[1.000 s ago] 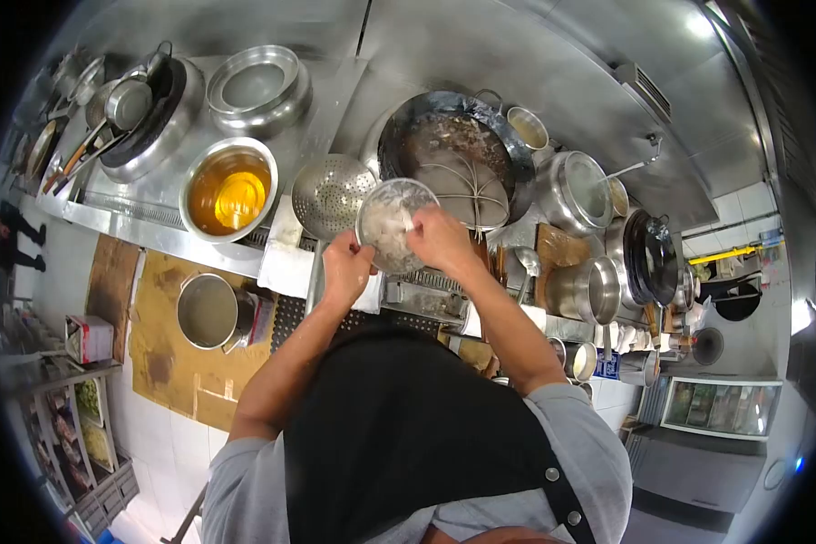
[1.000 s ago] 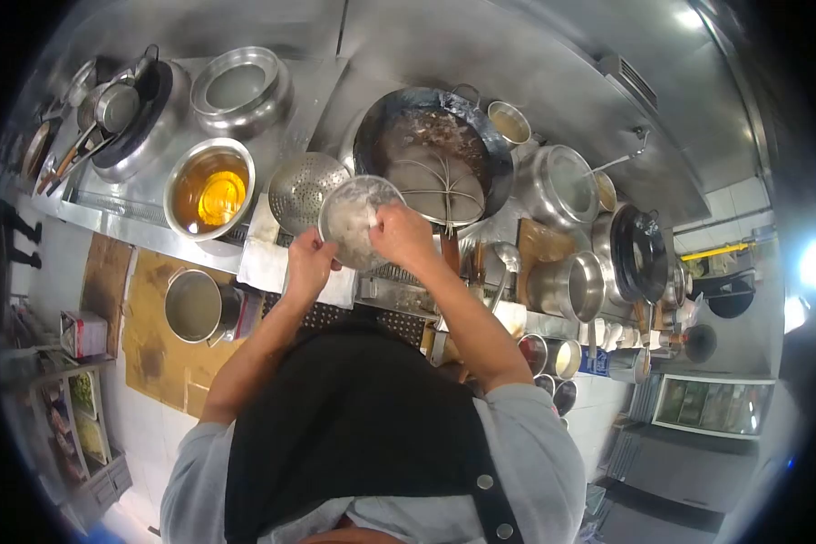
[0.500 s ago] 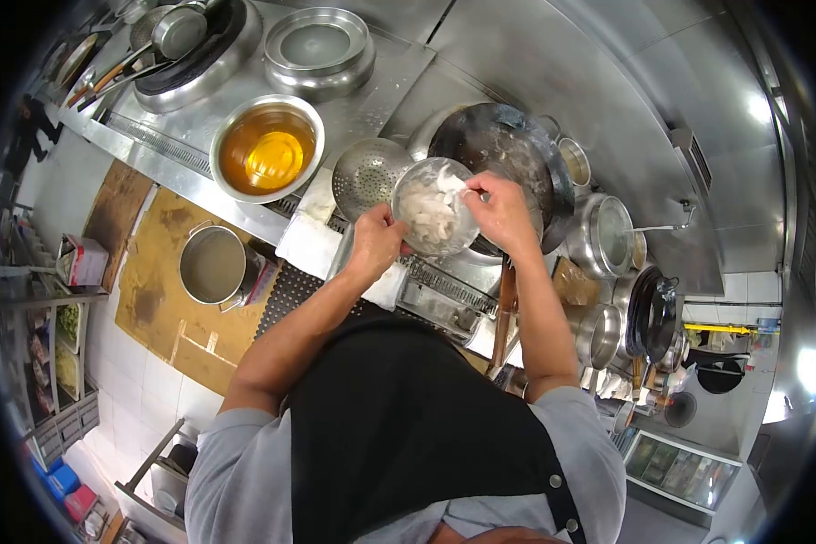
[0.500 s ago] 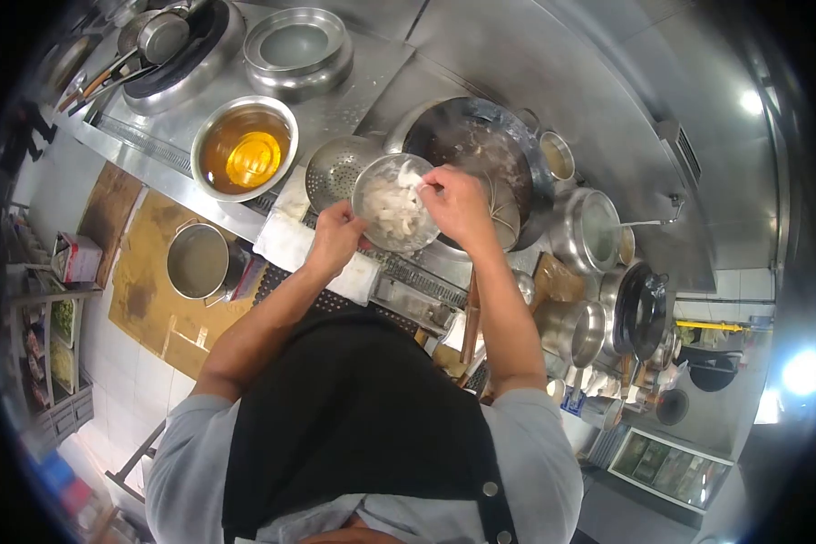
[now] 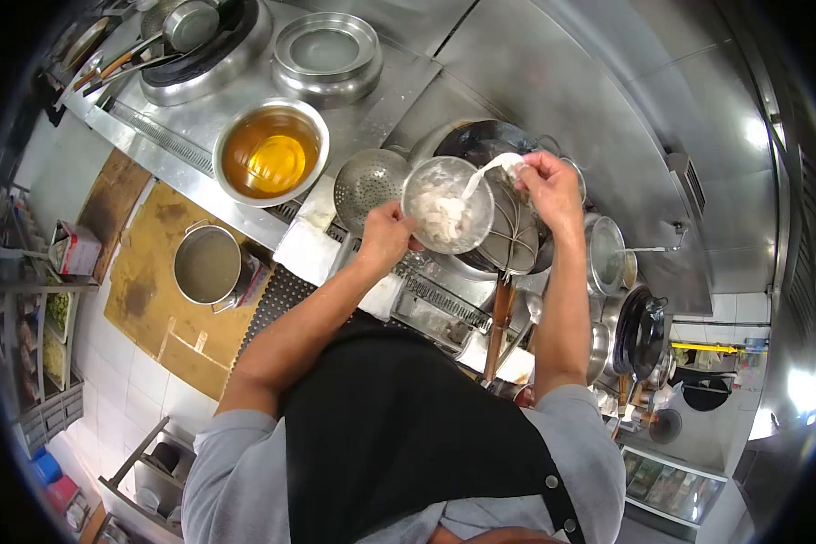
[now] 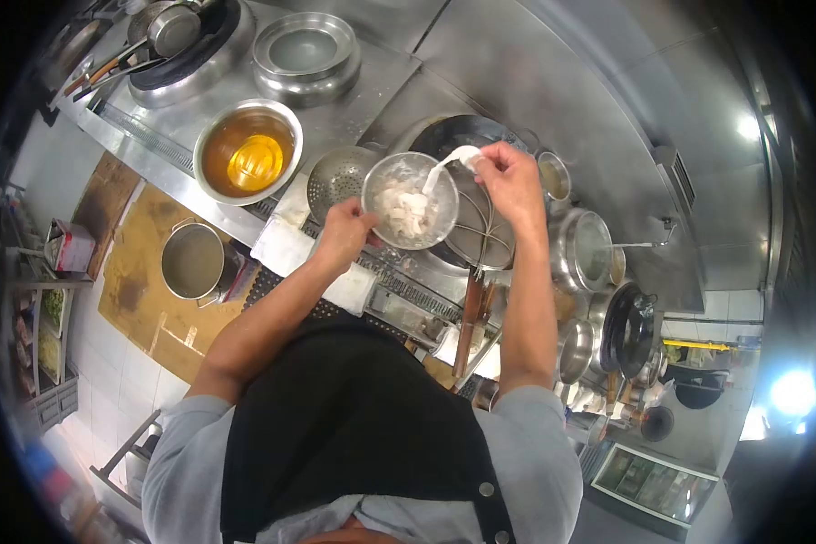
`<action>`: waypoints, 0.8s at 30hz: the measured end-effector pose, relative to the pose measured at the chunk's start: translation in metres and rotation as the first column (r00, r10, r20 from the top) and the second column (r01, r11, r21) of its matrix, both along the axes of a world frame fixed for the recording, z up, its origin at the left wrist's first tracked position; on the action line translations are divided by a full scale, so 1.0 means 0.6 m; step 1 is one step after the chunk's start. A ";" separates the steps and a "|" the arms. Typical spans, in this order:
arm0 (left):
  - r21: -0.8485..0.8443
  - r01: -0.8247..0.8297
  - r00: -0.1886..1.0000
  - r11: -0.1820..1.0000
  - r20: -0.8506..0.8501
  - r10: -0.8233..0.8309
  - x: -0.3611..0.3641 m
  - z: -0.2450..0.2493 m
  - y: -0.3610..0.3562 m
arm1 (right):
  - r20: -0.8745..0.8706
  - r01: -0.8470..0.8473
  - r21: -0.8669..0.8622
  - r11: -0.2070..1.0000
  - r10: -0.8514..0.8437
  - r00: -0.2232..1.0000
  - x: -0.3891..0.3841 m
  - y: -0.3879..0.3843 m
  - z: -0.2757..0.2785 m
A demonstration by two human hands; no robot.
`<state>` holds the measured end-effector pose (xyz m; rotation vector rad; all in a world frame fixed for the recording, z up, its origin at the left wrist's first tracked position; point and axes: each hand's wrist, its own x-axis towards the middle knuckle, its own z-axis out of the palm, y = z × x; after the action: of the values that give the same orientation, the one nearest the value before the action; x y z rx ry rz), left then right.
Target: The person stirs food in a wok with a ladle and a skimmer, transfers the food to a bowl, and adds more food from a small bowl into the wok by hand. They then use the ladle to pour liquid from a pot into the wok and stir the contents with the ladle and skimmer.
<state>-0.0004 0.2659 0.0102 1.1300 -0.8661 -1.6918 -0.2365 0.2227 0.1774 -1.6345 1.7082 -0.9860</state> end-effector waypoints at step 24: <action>-0.123 -0.144 0.976 0.982 0.149 0.161 0.087 0.009 0.057 | -0.324 -0.162 0.146 0.976 0.202 0.924 0.061 0.025 -0.088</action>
<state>0.0515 0.2999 0.0155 1.2348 -0.9356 -1.4253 -0.1999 0.2380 0.1243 -1.9271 1.7491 -0.5269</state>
